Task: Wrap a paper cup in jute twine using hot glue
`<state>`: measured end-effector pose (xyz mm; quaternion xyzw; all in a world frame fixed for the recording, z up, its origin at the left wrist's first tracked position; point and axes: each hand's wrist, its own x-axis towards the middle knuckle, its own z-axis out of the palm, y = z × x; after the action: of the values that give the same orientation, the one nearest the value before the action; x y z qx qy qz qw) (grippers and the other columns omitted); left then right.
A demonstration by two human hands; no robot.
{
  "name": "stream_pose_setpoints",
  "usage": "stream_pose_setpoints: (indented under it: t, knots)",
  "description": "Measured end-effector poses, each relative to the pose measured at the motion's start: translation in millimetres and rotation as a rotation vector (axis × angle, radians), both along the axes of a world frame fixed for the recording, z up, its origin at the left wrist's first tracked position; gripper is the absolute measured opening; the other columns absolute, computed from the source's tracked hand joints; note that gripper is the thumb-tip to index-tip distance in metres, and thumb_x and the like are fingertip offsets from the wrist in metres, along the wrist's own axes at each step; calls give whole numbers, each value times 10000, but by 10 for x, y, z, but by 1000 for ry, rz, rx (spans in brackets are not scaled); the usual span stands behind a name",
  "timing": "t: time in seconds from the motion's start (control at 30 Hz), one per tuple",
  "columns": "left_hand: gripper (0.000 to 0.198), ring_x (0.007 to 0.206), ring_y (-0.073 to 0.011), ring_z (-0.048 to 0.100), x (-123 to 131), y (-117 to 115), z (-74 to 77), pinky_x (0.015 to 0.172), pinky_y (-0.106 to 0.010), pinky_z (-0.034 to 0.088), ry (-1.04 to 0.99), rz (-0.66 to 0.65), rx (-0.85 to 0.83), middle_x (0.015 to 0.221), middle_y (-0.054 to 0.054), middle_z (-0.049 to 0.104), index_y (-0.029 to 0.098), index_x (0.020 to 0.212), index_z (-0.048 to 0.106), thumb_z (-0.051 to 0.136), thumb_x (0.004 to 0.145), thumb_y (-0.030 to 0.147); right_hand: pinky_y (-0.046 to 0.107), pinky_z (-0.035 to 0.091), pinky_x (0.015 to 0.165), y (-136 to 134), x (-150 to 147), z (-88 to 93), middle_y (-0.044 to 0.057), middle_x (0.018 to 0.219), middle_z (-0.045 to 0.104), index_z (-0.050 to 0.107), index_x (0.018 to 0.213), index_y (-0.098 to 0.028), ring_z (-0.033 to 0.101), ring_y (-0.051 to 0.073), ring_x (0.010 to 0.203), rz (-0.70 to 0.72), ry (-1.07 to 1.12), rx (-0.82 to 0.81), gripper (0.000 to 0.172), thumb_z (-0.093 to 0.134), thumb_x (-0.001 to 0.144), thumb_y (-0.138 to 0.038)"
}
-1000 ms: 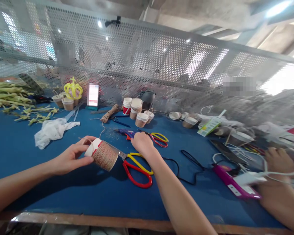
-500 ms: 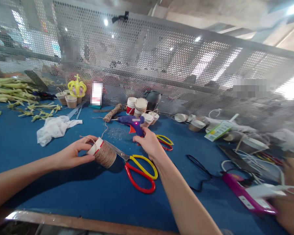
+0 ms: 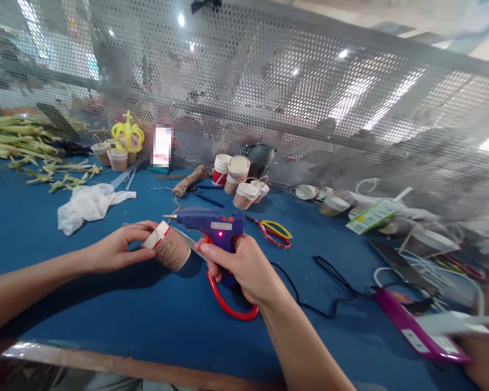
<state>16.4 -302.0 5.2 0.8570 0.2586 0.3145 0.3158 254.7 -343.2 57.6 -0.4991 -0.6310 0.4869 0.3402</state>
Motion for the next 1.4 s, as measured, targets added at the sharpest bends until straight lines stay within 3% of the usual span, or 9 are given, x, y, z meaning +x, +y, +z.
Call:
stream_pose_setpoints:
  t: [0.13, 0.3, 0.5, 1.0, 1.4]
  knots:
    - [147, 995, -199, 558, -4, -5, -15, 878, -310, 429, -5, 25, -3, 1048, -102, 610, 134, 875, 624, 508, 825, 210, 235, 383, 455, -72, -70, -2, -42, 408, 479, 556, 612, -168, 445, 97, 414, -59, -262, 149, 228, 600, 742, -350]
    - [151, 1007, -204, 555, -4, -11, -1, 880, -305, 424, -1, 51, 3, 1071, -99, 610, 138, 898, 625, 512, 820, 202, 277, 472, 594, -146, -151, -65, 6, 674, 655, 634, 774, -181, 582, 163, 616, -153, -417, 359, 131, 582, 743, -297]
    - [147, 1043, -206, 535, 0, -10, 1, 899, -307, 415, -17, 66, 0, 1090, -103, 604, 134, 881, 618, 500, 829, 205, 245, 436, 522, -154, -131, -120, 0, 601, 621, 577, 683, -181, 540, 144, 547, -147, -570, 461, 139, 558, 757, -297]
    - [210, 1101, -202, 508, 7, -23, 16, 955, -336, 388, -5, 65, -37, 1158, -80, 579, 167, 1009, 615, 502, 834, 193, 228, 410, 534, -198, -126, -146, -12, 650, 612, 544, 724, -199, 542, 136, 584, -121, -635, 529, 104, 542, 779, -287]
    - [183, 1123, -216, 482, -1, -23, 13, 971, -368, 374, 0, 46, -39, 1159, -99, 566, 153, 961, 616, 506, 815, 158, 218, 388, 503, -227, -154, -110, -21, 610, 590, 546, 712, -197, 510, 119, 529, -91, -646, 529, 94, 525, 779, -259]
